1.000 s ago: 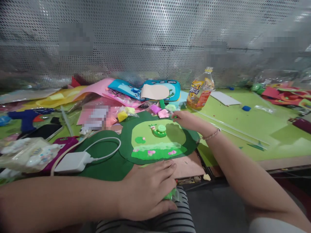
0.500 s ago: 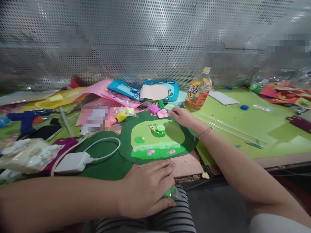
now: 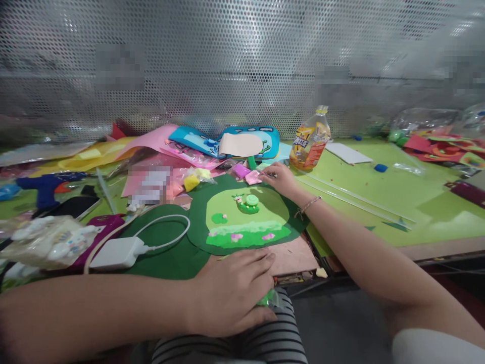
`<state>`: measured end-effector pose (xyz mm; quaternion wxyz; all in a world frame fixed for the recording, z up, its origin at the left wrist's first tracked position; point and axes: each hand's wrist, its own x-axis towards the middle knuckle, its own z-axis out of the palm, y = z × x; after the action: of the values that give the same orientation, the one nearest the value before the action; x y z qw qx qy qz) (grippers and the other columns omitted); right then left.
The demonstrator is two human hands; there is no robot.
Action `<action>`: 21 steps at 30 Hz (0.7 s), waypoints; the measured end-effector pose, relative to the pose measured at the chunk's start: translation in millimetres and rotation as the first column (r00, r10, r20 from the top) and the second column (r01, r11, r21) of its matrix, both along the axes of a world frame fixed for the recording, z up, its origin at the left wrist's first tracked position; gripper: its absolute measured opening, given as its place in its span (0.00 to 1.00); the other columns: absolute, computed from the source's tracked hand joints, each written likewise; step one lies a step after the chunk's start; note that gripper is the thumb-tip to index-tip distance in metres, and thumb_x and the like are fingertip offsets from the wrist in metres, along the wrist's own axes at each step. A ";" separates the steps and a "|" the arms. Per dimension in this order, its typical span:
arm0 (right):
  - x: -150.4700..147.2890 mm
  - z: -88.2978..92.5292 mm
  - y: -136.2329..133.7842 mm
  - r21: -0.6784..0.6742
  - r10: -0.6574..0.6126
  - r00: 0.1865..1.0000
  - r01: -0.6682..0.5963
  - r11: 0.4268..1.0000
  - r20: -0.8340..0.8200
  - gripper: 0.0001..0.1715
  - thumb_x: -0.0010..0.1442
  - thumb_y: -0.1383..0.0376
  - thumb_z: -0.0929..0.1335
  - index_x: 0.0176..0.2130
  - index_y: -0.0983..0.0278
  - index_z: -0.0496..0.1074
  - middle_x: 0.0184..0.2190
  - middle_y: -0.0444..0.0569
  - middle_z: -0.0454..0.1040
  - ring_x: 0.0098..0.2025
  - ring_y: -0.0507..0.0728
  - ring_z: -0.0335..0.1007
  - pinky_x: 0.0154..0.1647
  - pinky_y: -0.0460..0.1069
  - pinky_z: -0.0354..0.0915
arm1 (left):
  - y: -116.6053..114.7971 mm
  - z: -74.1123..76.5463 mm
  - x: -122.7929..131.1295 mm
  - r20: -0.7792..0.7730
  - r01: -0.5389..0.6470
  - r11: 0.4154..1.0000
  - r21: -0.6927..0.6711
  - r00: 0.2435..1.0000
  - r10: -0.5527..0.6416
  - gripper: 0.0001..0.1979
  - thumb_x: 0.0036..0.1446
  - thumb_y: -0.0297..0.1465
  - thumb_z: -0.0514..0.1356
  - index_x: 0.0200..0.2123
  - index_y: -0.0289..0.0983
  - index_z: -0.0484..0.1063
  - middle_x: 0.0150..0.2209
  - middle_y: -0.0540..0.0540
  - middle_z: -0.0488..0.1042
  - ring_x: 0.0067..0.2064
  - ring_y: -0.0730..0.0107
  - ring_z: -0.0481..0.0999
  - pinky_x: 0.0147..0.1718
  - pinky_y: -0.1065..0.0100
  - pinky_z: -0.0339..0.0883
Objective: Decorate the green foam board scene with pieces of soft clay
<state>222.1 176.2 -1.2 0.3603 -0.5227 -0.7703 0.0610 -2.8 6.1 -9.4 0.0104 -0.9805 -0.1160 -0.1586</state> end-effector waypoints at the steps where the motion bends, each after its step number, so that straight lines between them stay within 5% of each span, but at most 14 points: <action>1: 0.1 1.0 -1.5 -0.020 -0.007 1.000 0.007 1.000 -0.019 0.17 0.53 0.54 0.66 0.34 0.65 0.75 0.30 0.50 0.72 0.32 0.55 0.66 0.38 0.49 0.62 | 0.0 -0.1 0.1 0.005 0.001 1.000 0.004 1.000 -0.001 0.25 0.61 0.46 0.43 0.43 0.30 0.66 0.52 0.34 0.67 0.57 0.53 0.64 0.55 0.59 0.57; 12: -0.6 0.7 -2.8 -0.186 -0.013 0.998 0.002 0.983 -0.058 0.18 0.52 0.58 0.67 0.41 0.66 0.74 0.28 0.46 0.74 0.28 0.52 0.66 0.29 0.46 0.61 | 1.3 1.2 -0.5 0.012 0.016 1.000 0.005 1.000 -0.016 0.25 0.61 0.46 0.44 0.42 0.30 0.67 0.51 0.33 0.68 0.57 0.53 0.64 0.55 0.59 0.57; 17: 0.6 -0.9 0.5 -0.091 -0.009 1.000 0.008 0.996 -0.011 0.14 0.54 0.60 0.65 0.37 0.64 0.75 0.36 0.50 0.75 0.32 0.53 0.68 0.37 0.48 0.64 | 1.9 0.3 -0.7 0.013 0.017 1.000 -0.006 1.000 -0.017 0.25 0.61 0.45 0.43 0.42 0.29 0.67 0.51 0.33 0.68 0.58 0.53 0.63 0.55 0.58 0.58; 21: -1.1 6.5 -5.6 -0.050 -0.068 0.997 0.067 0.997 -0.035 0.13 0.54 0.59 0.65 0.34 0.65 0.74 0.28 0.47 0.73 0.28 0.52 0.65 0.32 0.47 0.62 | 1.2 0.9 -0.5 0.013 0.020 1.000 -0.018 1.000 -0.020 0.25 0.61 0.45 0.45 0.43 0.29 0.67 0.52 0.32 0.67 0.58 0.53 0.62 0.55 0.58 0.57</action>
<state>221.0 170.6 5.4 0.3634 -0.5558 -0.7437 0.0772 -3.3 7.3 -8.5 -0.0010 -0.9806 -0.1076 -0.1641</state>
